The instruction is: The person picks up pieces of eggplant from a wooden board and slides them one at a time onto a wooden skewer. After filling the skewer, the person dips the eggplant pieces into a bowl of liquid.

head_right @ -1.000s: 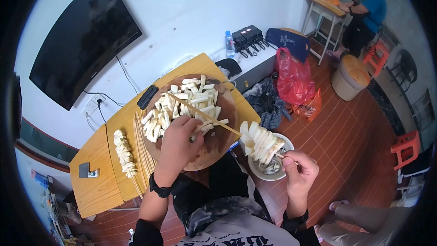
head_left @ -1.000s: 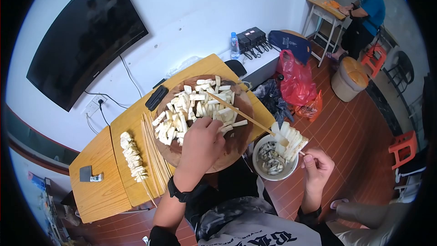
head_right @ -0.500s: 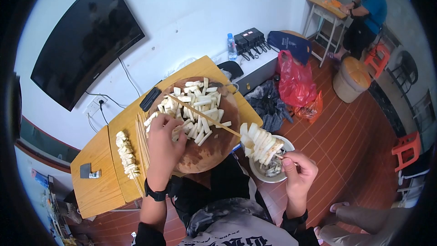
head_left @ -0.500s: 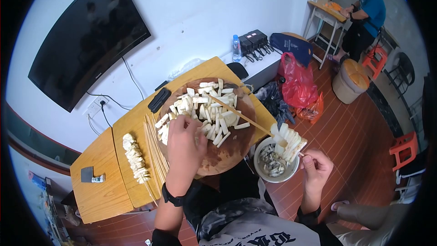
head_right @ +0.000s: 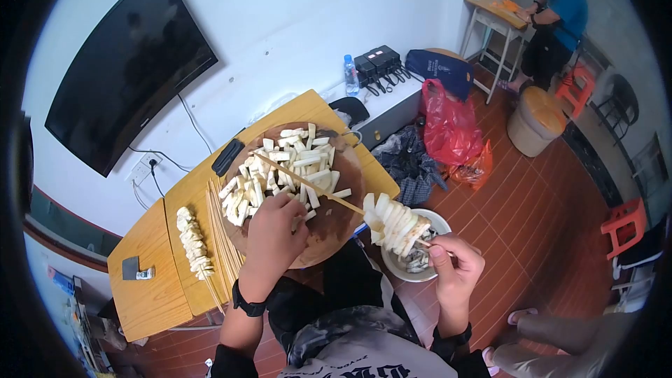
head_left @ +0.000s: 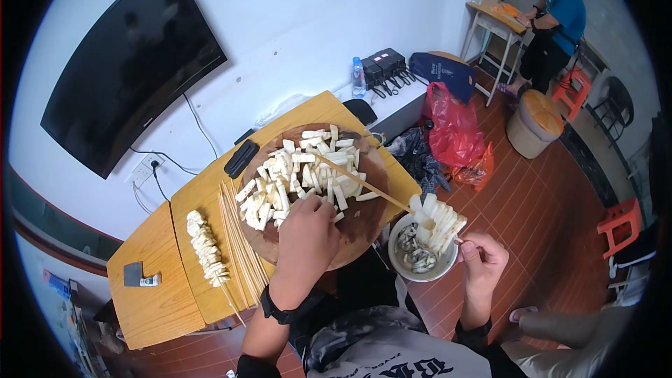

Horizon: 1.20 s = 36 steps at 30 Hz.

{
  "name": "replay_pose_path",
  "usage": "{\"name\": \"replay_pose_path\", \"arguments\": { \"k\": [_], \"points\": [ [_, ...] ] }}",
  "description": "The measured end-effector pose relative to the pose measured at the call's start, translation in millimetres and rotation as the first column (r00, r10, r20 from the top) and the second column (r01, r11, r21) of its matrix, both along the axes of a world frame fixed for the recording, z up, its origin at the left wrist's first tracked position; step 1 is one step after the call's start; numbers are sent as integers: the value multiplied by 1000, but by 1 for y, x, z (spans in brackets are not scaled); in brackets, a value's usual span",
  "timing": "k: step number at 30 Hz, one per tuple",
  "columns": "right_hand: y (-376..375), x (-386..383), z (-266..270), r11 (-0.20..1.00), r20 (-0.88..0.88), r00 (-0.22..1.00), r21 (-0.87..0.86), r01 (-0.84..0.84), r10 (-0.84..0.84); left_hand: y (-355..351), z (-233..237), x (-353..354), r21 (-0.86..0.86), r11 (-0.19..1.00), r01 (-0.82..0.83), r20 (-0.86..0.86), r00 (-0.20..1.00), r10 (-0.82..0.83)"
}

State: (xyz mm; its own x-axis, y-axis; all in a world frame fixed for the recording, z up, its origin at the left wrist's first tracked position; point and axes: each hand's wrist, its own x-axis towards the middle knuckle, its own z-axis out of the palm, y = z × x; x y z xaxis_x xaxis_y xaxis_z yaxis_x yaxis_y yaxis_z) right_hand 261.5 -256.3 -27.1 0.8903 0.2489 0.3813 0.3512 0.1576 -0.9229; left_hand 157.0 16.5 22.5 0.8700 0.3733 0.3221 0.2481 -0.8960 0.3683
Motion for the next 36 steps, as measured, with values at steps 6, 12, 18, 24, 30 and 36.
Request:
{"name": "replay_pose_path", "arguments": {
  "k": [6, 12, 18, 24, 30, 36],
  "points": [
    [-2, 0, -1, 1000, 2, 1000, 1, 3, -3, -3, -10, 26, -89, 994, -61, 172, 982, 76],
    [-2, -1, 3, 1000, 0, 1000, -8, 7, -7, -3, -14, 38, -3, 983, -184, 66, 981, 184],
    [0, -2, -1, 1000, -7, 1000, 4, -10, 10, -10, -12, 41, 2, 979, -203, 76, 976, 202],
    [2, -2, 2, 1000, -2, 1000, -1, -24, 24, -7, -10, 39, -186, 969, -163, 153, 969, 192],
    [-5, 0, -2, 1000, -14, 1000, 12, -5, 5, 6, 31, 0, -251, 966, -55, 229, 967, 114],
    [-1, -1, -3, 1000, -24, 1000, 17, -16, 16, -8, 17, -14, -163, 986, -23, 30, 999, 28]
  ]
}}
